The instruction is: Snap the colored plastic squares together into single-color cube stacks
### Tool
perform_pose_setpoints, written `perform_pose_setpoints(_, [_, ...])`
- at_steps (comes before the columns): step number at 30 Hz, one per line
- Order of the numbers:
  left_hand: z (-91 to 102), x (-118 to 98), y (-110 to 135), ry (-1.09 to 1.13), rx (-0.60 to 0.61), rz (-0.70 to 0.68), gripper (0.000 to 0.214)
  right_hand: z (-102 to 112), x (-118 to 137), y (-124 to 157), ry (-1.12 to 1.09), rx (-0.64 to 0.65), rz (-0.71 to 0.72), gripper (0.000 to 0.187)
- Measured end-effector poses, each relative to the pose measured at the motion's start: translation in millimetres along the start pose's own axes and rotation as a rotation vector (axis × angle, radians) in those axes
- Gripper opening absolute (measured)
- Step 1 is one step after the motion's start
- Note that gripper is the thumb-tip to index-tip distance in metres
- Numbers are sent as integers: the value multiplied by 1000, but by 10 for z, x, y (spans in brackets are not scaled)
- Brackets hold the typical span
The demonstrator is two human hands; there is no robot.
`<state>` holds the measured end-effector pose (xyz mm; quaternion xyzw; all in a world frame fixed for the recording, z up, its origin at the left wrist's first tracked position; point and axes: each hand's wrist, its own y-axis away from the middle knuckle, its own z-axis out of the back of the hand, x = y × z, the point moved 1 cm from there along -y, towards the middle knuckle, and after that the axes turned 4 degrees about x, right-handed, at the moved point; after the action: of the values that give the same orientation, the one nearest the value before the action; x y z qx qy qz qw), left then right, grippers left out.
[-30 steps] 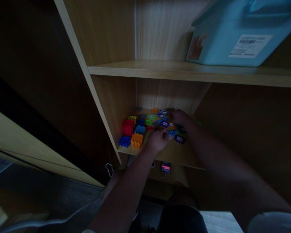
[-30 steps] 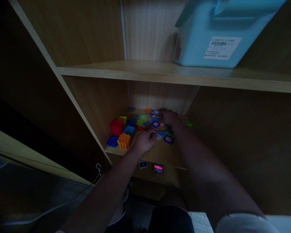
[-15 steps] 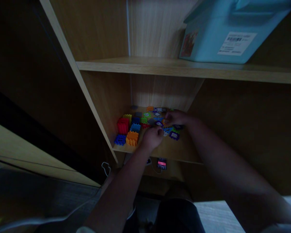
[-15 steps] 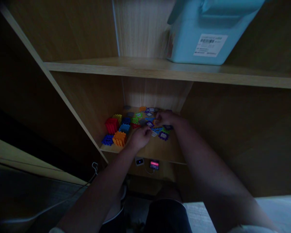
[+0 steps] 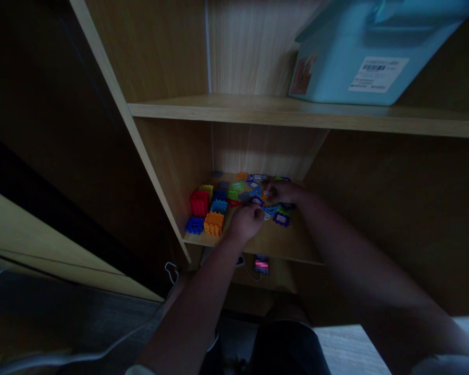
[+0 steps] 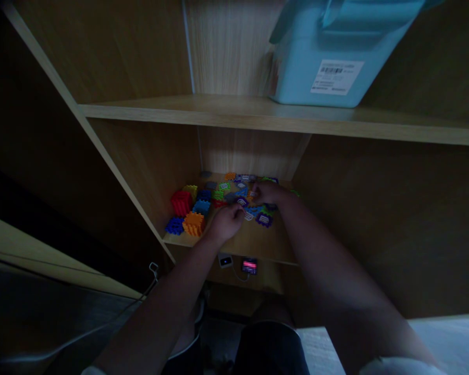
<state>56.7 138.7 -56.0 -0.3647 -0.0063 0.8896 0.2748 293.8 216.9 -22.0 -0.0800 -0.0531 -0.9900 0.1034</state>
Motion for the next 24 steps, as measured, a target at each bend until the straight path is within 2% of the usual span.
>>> perform_pose_setpoints(4, [3,-2,3,20,0,16,23,7,-15,10,22,-33,-73,44])
perform_pose_setpoints(8, [7,-2,1,58,-10,55,23,63,49,159,-34,-242,-119,50])
perform_pose_setpoints(13, [18,20,-13,147,-39,90,34,-64,335,570,-245,-482,50,61])
perform_pose_setpoints(17, [40,31,-6,228,-43,81,44,-315,590,858,-283,-532,123,54])
perform_pose_setpoints(20, [49,32,10,273,-36,52,37,-461,715,966,-312,-543,174,47])
perform_pose_setpoints(24, [32,56,12,389,-41,42,27,-539,760,1025,-371,-572,209,47])
